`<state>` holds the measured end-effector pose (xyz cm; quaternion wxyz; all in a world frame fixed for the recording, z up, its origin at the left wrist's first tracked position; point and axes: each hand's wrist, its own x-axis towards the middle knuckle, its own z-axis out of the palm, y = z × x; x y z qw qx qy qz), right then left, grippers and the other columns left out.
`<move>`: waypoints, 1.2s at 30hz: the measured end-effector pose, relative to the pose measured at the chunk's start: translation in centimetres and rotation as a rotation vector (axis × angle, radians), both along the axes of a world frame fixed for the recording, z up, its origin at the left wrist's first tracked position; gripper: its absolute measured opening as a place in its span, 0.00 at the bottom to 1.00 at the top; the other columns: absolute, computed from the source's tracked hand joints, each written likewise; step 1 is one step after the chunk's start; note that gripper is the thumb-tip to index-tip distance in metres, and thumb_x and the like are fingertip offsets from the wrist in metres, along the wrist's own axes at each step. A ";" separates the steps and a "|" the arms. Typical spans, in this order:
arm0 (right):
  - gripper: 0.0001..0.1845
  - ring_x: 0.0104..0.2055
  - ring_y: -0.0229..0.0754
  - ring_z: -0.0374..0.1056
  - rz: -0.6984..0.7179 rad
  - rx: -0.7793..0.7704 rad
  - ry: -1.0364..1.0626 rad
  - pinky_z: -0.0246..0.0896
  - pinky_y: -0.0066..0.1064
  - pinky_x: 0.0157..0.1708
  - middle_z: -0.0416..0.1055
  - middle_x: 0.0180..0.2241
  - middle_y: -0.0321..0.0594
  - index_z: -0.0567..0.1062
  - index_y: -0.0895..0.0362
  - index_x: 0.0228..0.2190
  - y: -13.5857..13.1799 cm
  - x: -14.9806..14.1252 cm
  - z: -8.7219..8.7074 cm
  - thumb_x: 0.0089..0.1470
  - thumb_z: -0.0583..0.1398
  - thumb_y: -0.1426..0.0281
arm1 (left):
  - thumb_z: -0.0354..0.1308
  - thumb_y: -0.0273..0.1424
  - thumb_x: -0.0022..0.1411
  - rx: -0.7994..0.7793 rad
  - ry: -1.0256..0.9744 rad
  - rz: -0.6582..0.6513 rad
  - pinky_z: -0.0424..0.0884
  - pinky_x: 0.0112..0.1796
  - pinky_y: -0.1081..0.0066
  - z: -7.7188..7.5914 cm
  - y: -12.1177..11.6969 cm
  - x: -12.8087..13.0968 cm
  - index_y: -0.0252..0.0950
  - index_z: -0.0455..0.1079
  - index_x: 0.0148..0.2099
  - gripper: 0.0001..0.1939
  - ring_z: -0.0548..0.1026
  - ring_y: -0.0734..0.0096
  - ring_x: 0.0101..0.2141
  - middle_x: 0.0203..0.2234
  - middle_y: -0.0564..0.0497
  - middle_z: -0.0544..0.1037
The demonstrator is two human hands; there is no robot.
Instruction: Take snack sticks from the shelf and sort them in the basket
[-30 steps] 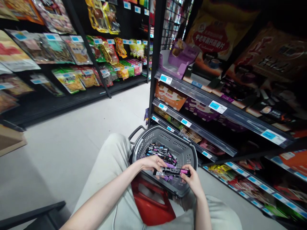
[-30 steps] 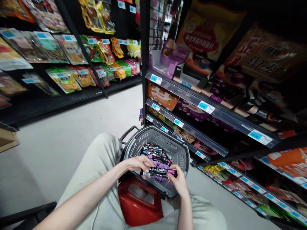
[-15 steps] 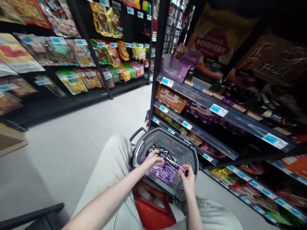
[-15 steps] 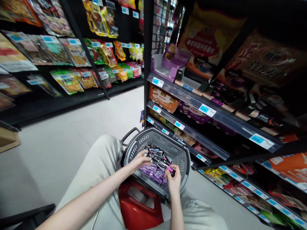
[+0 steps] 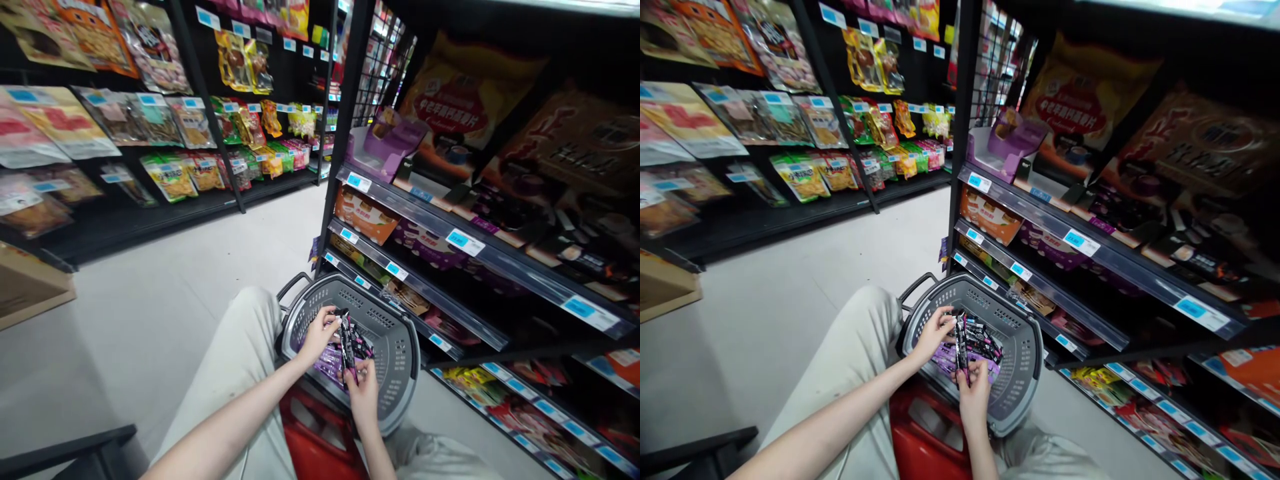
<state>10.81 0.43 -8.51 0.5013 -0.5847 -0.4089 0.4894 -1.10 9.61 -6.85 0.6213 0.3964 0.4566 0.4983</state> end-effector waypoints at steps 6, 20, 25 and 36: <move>0.12 0.22 0.34 0.65 -0.065 0.016 -0.012 0.62 0.27 0.24 0.61 0.23 0.30 0.57 0.54 0.25 -0.2 -1.2 -0.7 0.39 0.58 0.69 | 0.47 0.38 0.53 0.083 0.345 -0.003 0.68 0.29 0.71 0.4 -0.4 -0.2 0.37 0.58 0.49 0.21 0.69 0.73 0.27 0.28 0.51 0.69; 0.14 0.26 0.41 0.66 0.085 0.086 -0.266 0.61 0.30 0.26 0.70 0.25 0.38 0.68 0.56 0.36 -1.0 -3.6 -1.2 0.44 0.53 0.70 | 0.39 0.34 0.58 0.242 0.633 -0.013 0.60 0.41 0.68 1.3 -0.9 -0.7 0.36 0.61 0.47 0.17 0.70 0.67 0.36 0.32 0.47 0.73; 0.12 0.29 0.43 0.66 0.107 0.120 -0.437 0.58 0.31 0.30 0.69 0.28 0.41 0.67 0.56 0.36 -1.5 -4.0 -0.5 0.47 0.51 0.71 | 0.39 0.36 0.58 0.244 0.615 -0.010 0.62 0.35 0.71 1.0 -0.6 -0.8 0.38 0.63 0.43 0.16 0.71 0.69 0.31 0.29 0.49 0.73; 0.11 0.31 0.39 0.65 0.060 0.085 -0.228 0.61 0.28 0.29 0.68 0.29 0.38 0.67 0.56 0.33 0.6 -2.0 0.6 0.44 0.55 0.66 | 0.41 0.38 0.57 0.215 0.552 -0.133 0.63 0.29 0.73 0.7 -1.3 -0.3 0.38 0.59 0.40 0.13 0.70 0.71 0.24 0.24 0.51 0.71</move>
